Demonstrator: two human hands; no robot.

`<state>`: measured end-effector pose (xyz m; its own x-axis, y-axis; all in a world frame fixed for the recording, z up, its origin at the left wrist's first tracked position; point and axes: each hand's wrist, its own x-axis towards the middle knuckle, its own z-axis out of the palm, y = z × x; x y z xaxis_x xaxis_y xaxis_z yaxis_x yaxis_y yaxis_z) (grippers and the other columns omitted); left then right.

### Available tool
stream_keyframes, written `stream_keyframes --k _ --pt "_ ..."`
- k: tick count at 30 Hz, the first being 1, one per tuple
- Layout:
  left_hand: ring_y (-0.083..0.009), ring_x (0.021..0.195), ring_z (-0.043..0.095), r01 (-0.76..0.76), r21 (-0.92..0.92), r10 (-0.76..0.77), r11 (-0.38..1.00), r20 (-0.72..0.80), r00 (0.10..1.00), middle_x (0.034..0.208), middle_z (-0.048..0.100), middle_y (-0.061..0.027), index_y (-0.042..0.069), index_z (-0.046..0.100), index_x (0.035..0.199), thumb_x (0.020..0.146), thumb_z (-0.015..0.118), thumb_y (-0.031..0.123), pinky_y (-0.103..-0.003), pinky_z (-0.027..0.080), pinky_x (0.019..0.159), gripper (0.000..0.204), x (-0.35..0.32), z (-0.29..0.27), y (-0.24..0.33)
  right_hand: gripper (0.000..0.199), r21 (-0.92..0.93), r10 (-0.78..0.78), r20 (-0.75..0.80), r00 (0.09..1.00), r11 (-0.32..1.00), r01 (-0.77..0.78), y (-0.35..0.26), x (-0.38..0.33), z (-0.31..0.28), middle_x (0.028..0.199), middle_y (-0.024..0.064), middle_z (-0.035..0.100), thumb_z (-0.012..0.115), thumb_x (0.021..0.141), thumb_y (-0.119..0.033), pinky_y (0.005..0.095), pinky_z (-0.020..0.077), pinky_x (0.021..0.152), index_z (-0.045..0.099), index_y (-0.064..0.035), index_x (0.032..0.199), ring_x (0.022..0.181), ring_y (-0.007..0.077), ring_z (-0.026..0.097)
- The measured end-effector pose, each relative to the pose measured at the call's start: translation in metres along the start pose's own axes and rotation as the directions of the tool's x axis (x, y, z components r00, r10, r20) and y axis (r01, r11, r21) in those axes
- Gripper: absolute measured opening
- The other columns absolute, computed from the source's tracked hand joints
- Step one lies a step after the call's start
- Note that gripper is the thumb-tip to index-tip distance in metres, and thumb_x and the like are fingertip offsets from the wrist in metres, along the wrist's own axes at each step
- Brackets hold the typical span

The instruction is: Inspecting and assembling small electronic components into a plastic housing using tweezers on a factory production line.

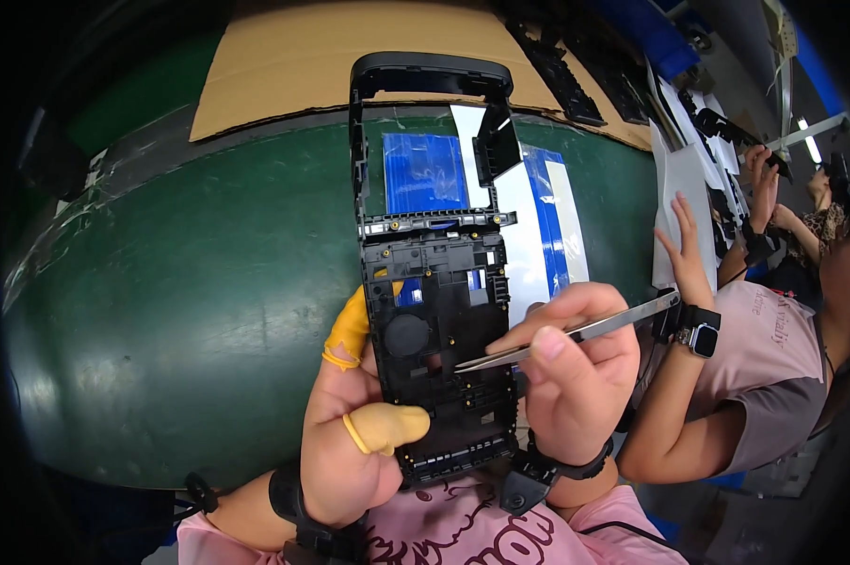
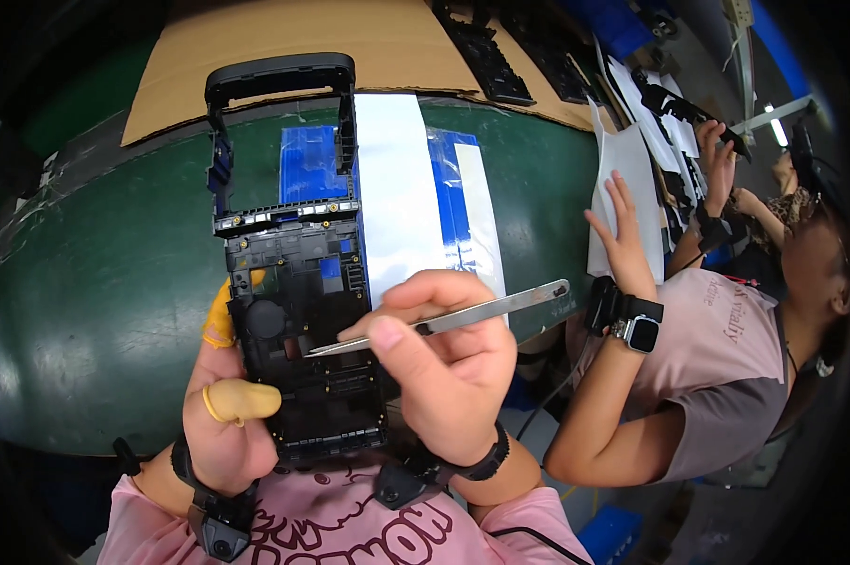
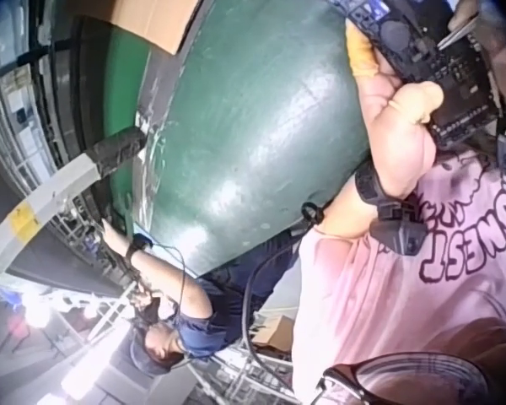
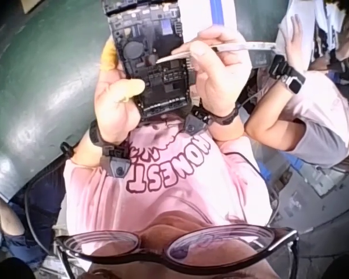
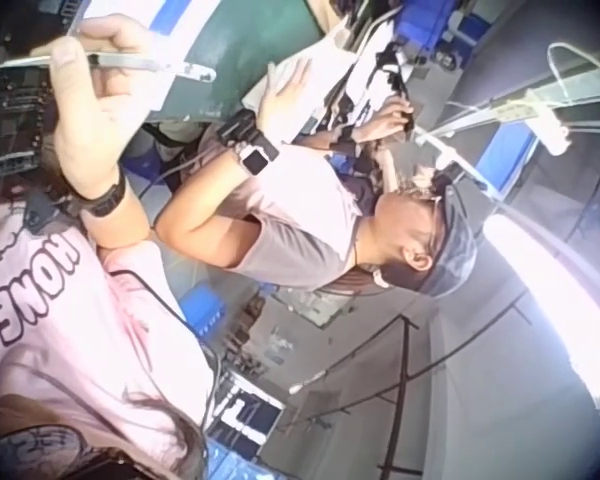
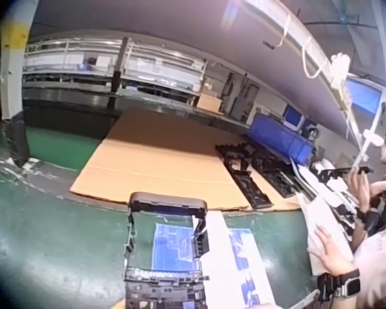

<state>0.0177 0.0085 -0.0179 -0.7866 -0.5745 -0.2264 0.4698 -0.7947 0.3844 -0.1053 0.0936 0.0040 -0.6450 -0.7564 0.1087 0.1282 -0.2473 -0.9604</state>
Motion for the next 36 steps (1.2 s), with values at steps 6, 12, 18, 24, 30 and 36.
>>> stream_keyframes --k 6,12,18,24,30,36 --pt "-0.0204 0.098 0.051 -0.041 -0.025 0.041 0.999 -0.023 0.999 0.113 0.048 -0.0128 0.002 0.03 0.128 0.069 0.046 -0.002 -0.034 0.043 0.087 0.061 0.003 0.002 -0.004 0.02 0.185 -0.062 -0.083 0.995 0.98 0.077 -0.003 -0.011 -0.002 0.074 0.0162 0.06 0.052 0.078 0.002 0.0208 0.0406 0.055 0.044 0.0021 0.097 0.058 0.0111 0.052" --pt "-0.0184 0.092 0.053 -0.052 0.016 0.052 0.998 0.05 0.997 0.106 0.052 -0.0124 0.002 0.037 0.123 0.074 0.044 0.001 -0.032 0.046 0.081 0.05 0.005 -0.008 -0.007 0.019 0.306 0.033 -0.065 0.997 0.952 -0.011 0.001 -0.018 0.008 0.077 0.0185 0.061 0.053 0.08 -0.001 0.0173 0.0326 0.05 0.043 -0.0003 0.097 0.054 0.0053 0.042" --pt "-0.0132 0.089 0.053 -0.13 0.307 0.144 0.943 -0.024 0.989 0.102 0.054 -0.0078 0.001 0.038 0.122 0.077 0.046 -0.003 -0.025 0.043 0.08 0.046 -0.003 0.004 0.001 0.02 0.378 0.012 -0.059 0.998 0.926 0.011 -0.012 -0.022 0.008 0.077 0.0173 0.061 0.054 0.079 -0.001 0.0176 0.0317 0.047 0.043 -0.0013 0.096 0.051 0.0066 0.041" --pt "-0.0211 0.072 0.06 0.003 0.428 0.102 0.904 -0.223 0.97 0.082 0.058 -0.008 0.003 0.051 0.094 0.078 0.051 0.008 -0.037 0.052 0.066 0.016 0.019 0.008 0.106 0.021 0.19 -0.127 -0.228 0.965 0.967 0.172 -0.028 -0.032 -0.032 0.071 0.0136 0.061 0.057 0.076 -0.005 0.0174 0.0333 0.047 0.044 -0.0021 0.093 0.05 0.0062 0.043" --pt "-0.0225 0.07 0.058 -0.204 0.751 0.365 0.628 -0.052 0.929 0.079 0.058 -0.0079 0.006 0.054 0.088 0.088 0.047 0.027 -0.038 0.048 0.064 0.022 0.161 -0.035 0.273 0.019 0.269 0.008 -0.239 0.971 0.962 0.058 -0.021 -0.048 -0.073 0.073 0.0136 0.061 0.058 0.075 -0.001 0.0178 0.0379 0.051 0.048 0.0011 0.091 0.055 0.0072 0.048" --pt "-0.0215 0.08 0.059 -0.048 0.877 0.682 -0.479 0.406 0.608 0.091 0.061 -0.0181 -0.009 0.056 0.097 0.072 0.059 0.004 -0.032 0.046 0.07 0.028 0.226 -0.01 0.259 0.018 0.33 0.031 -0.202 0.979 0.943 0.038 -0.019 -0.052 -0.105 0.082 0.0064 0.058 0.057 0.078 0.004 0.0196 0.044 0.063 0.05 0.0005 0.095 0.072 0.0086 0.055"
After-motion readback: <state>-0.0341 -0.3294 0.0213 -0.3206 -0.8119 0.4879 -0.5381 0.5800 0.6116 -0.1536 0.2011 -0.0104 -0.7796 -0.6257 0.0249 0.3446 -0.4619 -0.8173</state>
